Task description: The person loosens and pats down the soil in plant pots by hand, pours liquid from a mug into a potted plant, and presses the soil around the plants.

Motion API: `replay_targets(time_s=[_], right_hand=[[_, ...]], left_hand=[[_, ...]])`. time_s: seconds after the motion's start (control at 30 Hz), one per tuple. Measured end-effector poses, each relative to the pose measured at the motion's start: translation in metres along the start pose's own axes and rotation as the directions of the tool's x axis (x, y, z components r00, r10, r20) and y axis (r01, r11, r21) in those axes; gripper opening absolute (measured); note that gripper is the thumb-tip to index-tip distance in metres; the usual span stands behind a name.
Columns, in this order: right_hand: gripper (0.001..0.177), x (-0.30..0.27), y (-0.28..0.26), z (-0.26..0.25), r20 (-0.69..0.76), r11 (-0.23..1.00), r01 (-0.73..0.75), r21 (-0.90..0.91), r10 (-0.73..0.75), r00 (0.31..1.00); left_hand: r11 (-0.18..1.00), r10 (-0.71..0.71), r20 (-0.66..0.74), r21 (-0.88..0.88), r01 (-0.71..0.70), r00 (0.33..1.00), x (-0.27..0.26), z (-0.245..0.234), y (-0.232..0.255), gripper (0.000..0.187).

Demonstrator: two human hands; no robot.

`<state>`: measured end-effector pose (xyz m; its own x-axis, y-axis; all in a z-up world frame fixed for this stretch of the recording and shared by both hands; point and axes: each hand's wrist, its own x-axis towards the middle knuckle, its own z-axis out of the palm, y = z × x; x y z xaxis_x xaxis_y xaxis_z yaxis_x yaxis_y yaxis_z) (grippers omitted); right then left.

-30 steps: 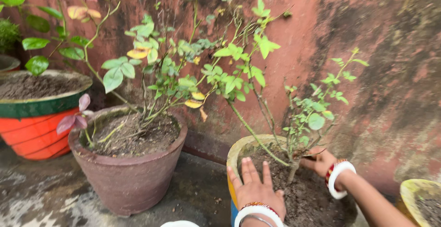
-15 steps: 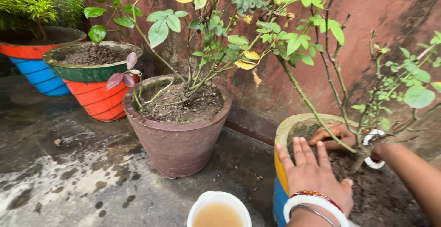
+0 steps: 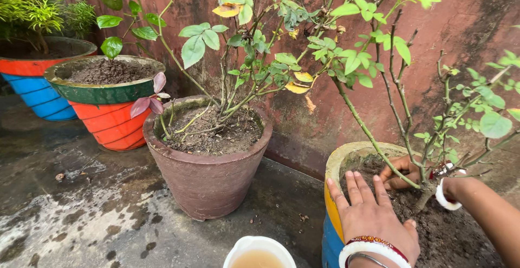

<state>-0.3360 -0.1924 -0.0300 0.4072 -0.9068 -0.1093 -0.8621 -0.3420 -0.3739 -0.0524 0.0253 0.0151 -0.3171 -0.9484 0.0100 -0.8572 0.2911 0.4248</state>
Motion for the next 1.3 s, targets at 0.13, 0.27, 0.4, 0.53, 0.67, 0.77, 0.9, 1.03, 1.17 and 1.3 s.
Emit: replay_targets(time_s=[0.13, 0.27, 0.4, 0.53, 0.67, 0.77, 0.9, 1.03, 1.17, 1.3], right_hand=[[0.031, -0.041, 0.036, -0.008, -0.031, 0.906, -0.415, 0.088, 0.419, 0.908], [0.031, -0.039, 0.040, 0.001, -0.009, 0.879, -0.447, 0.164, 0.455, 0.891], [0.031, -0.044, 0.035, -0.009, -0.024, 0.854, -0.425, 0.300, 0.452, 0.892], [0.031, -0.072, 0.021, -0.021, -0.051, 0.753, -0.355, 0.554, 0.456, 0.889], [0.029, -0.101, -0.010, -0.029, -0.067, 0.754, -0.447, 0.482, 0.540, 0.839], [0.041, -0.120, -0.019, -0.021, -0.166, 0.828, -0.492, 0.267, 0.543, 0.823], [0.025, -0.126, -0.012, -0.011, -0.206, 0.782, -0.242, 0.574, 0.423, 0.882], [0.026, -0.128, -0.030, -0.008, -0.240, 0.821, -0.361, 0.443, 0.496, 0.834], [0.030, -0.128, -0.042, -0.010, -0.253, 0.793, -0.472, 0.386, 0.583, 0.772], [0.027, -0.110, -0.022, 0.008, -0.355, 0.894, -0.337, 0.294, 0.430, 0.830]], left_hand=[[1.000, -0.022, -0.010, 0.003, 0.022, 1.000, 0.001, 0.000, 0.002, 0.093], [1.000, -0.025, -0.060, 0.011, 0.026, 0.998, 0.000, 0.002, 0.001, 0.092], [1.000, -0.027, -0.047, 0.007, 0.027, 0.999, -0.001, -0.001, 0.000, 0.092], [1.000, -0.025, -0.068, 0.016, 0.026, 0.997, -0.001, -0.001, -0.001, 0.089], [0.999, -0.035, -0.064, 0.038, 0.038, 0.997, 0.000, 0.000, 0.000, 0.088], [0.999, -0.037, -0.085, 0.015, 0.039, 0.996, 0.000, 0.000, -0.001, 0.088], [0.999, -0.046, -0.037, -0.005, 0.046, 0.998, 0.002, -0.001, -0.004, 0.088], [0.999, -0.048, -0.008, -0.006, 0.048, 0.999, 0.006, -0.002, -0.004, 0.089], [0.999, -0.047, 0.008, -0.022, 0.048, 0.999, 0.005, -0.003, -0.005, 0.089], [0.998, -0.044, 0.013, -0.033, 0.044, 0.999, 0.003, -0.006, -0.005, 0.089]])
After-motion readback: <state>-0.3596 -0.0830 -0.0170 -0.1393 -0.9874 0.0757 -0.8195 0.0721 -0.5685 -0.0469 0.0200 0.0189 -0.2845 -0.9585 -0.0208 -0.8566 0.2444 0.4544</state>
